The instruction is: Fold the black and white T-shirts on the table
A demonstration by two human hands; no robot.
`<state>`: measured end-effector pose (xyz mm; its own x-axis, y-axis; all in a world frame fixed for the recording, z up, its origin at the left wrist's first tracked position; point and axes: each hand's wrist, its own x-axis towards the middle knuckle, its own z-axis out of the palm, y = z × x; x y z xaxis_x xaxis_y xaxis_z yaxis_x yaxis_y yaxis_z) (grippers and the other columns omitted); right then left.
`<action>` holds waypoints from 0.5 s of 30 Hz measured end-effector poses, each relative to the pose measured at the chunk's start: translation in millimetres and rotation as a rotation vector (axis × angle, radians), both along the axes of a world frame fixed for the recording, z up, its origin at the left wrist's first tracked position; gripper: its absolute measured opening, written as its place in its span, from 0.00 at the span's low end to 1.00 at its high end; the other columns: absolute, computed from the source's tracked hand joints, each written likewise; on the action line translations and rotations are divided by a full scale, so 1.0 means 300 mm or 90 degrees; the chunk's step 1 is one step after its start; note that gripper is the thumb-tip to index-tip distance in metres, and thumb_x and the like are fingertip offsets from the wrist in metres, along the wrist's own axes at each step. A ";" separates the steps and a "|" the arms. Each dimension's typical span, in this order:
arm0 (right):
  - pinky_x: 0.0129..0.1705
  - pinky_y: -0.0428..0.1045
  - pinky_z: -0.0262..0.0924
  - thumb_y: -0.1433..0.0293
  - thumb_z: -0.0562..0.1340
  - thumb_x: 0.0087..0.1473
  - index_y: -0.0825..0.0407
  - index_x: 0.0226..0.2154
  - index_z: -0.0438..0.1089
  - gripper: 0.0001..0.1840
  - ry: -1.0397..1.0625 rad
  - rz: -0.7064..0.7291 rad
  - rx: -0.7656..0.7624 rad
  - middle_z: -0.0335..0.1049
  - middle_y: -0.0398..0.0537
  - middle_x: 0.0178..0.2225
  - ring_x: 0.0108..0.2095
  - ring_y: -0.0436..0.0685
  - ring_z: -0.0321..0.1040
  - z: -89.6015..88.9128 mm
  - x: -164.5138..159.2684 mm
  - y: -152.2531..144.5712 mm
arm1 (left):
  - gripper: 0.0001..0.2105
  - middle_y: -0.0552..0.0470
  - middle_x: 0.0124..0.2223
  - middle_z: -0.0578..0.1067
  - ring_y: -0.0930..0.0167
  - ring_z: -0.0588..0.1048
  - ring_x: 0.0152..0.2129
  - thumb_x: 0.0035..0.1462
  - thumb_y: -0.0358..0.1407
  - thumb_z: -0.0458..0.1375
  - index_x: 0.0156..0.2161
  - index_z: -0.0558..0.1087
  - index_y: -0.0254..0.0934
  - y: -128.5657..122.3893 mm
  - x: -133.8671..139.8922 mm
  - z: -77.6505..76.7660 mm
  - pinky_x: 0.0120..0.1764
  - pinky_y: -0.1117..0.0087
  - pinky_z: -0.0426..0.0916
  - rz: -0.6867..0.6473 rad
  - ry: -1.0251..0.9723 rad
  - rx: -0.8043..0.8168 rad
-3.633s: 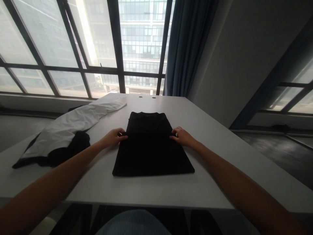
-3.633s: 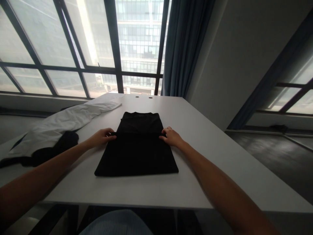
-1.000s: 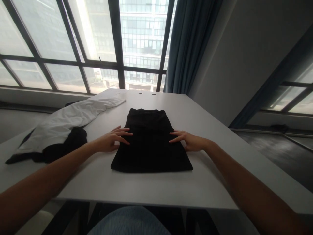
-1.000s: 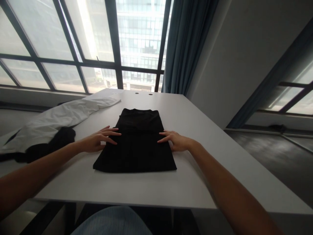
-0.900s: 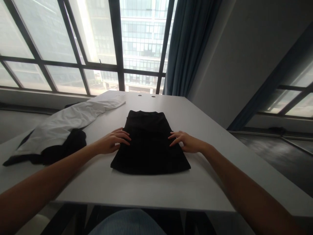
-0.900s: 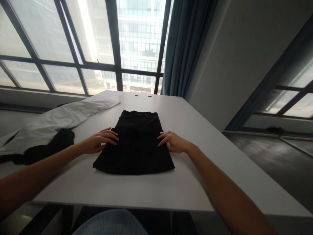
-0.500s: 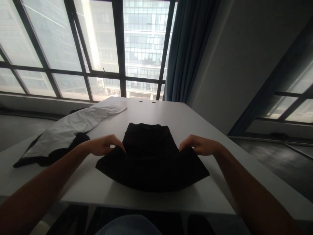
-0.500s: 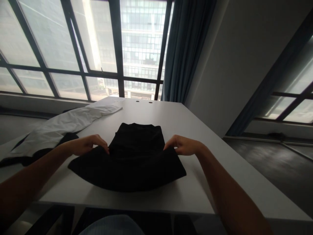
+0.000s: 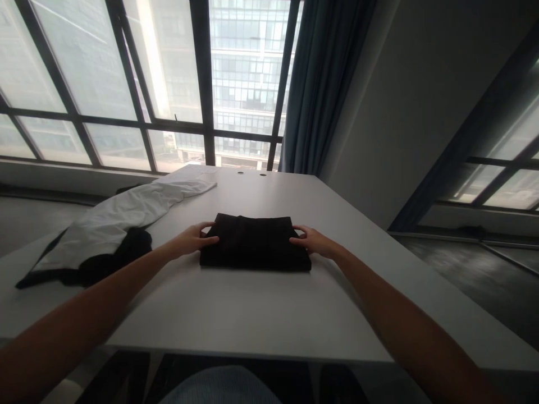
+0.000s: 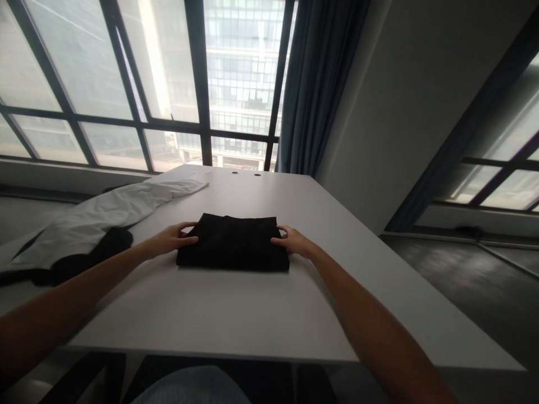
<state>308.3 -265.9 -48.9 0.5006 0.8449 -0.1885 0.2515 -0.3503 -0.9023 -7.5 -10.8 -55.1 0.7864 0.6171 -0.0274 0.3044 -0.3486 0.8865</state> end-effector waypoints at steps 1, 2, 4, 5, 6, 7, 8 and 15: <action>0.36 0.50 0.74 0.61 0.76 0.49 0.53 0.63 0.65 0.43 -0.024 0.004 0.010 0.79 0.54 0.40 0.35 0.58 0.76 -0.003 -0.001 0.001 | 0.46 0.59 0.22 0.72 0.71 0.68 0.20 0.41 0.55 0.71 0.63 0.69 0.34 0.003 -0.002 0.000 0.24 0.72 0.61 -0.006 0.010 0.021; 0.38 0.51 0.74 0.64 0.76 0.49 0.53 0.61 0.68 0.39 -0.061 0.003 0.020 0.79 0.53 0.40 0.35 0.57 0.75 -0.003 -0.002 0.003 | 0.45 0.59 0.21 0.71 0.72 0.67 0.19 0.41 0.55 0.71 0.63 0.70 0.34 0.006 -0.004 0.000 0.24 0.72 0.60 -0.013 0.020 0.041; 0.42 0.52 0.73 0.69 0.74 0.50 0.54 0.57 0.73 0.31 -0.160 -0.010 0.038 0.78 0.52 0.42 0.35 0.56 0.75 0.002 -0.004 0.006 | 0.44 0.58 0.23 0.73 0.73 0.66 0.18 0.43 0.57 0.69 0.62 0.72 0.35 0.009 -0.007 0.003 0.23 0.72 0.59 -0.027 0.020 0.080; 0.44 0.53 0.72 0.72 0.73 0.51 0.53 0.55 0.74 0.28 -0.211 -0.015 0.051 0.77 0.52 0.43 0.35 0.55 0.74 0.006 -0.006 0.007 | 0.43 0.56 0.25 0.75 0.73 0.66 0.19 0.44 0.58 0.68 0.62 0.72 0.36 0.009 -0.008 0.006 0.23 0.72 0.60 -0.030 0.008 0.103; 0.46 0.53 0.72 0.73 0.71 0.51 0.53 0.53 0.76 0.25 -0.257 -0.018 0.070 0.77 0.52 0.44 0.36 0.55 0.74 0.011 -0.008 0.008 | 0.42 0.54 0.27 0.77 0.72 0.67 0.20 0.45 0.59 0.66 0.62 0.72 0.36 0.008 -0.010 0.010 0.24 0.72 0.61 -0.028 -0.013 0.134; 0.47 0.53 0.71 0.74 0.70 0.52 0.52 0.52 0.76 0.23 -0.295 -0.019 0.093 0.77 0.52 0.45 0.36 0.54 0.74 0.015 -0.009 0.009 | 0.40 0.52 0.30 0.79 0.71 0.69 0.21 0.47 0.59 0.65 0.61 0.74 0.37 0.007 -0.012 0.014 0.25 0.71 0.63 -0.021 -0.036 0.172; 0.48 0.54 0.71 0.74 0.68 0.53 0.51 0.51 0.77 0.21 -0.324 -0.018 0.119 0.76 0.51 0.46 0.37 0.54 0.75 0.017 -0.010 0.010 | 0.38 0.50 0.33 0.80 0.70 0.71 0.23 0.49 0.60 0.64 0.60 0.75 0.37 0.005 -0.014 0.019 0.27 0.70 0.65 -0.011 -0.057 0.212; 0.52 0.55 0.69 0.73 0.65 0.56 0.52 0.51 0.76 0.20 -0.439 -0.045 0.083 0.78 0.53 0.49 0.42 0.58 0.77 -0.044 -0.001 0.046 | 0.27 0.47 0.41 0.84 0.64 0.78 0.28 0.57 0.49 0.57 0.57 0.80 0.38 -0.004 -0.003 0.001 0.40 0.64 0.74 0.013 0.033 0.368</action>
<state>308.1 -252.2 -62.2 0.5238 0.8004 0.2916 0.7616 -0.2867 -0.5812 -8.5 -12.1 -54.9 0.7810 0.5581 0.2801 0.3543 -0.7655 0.5371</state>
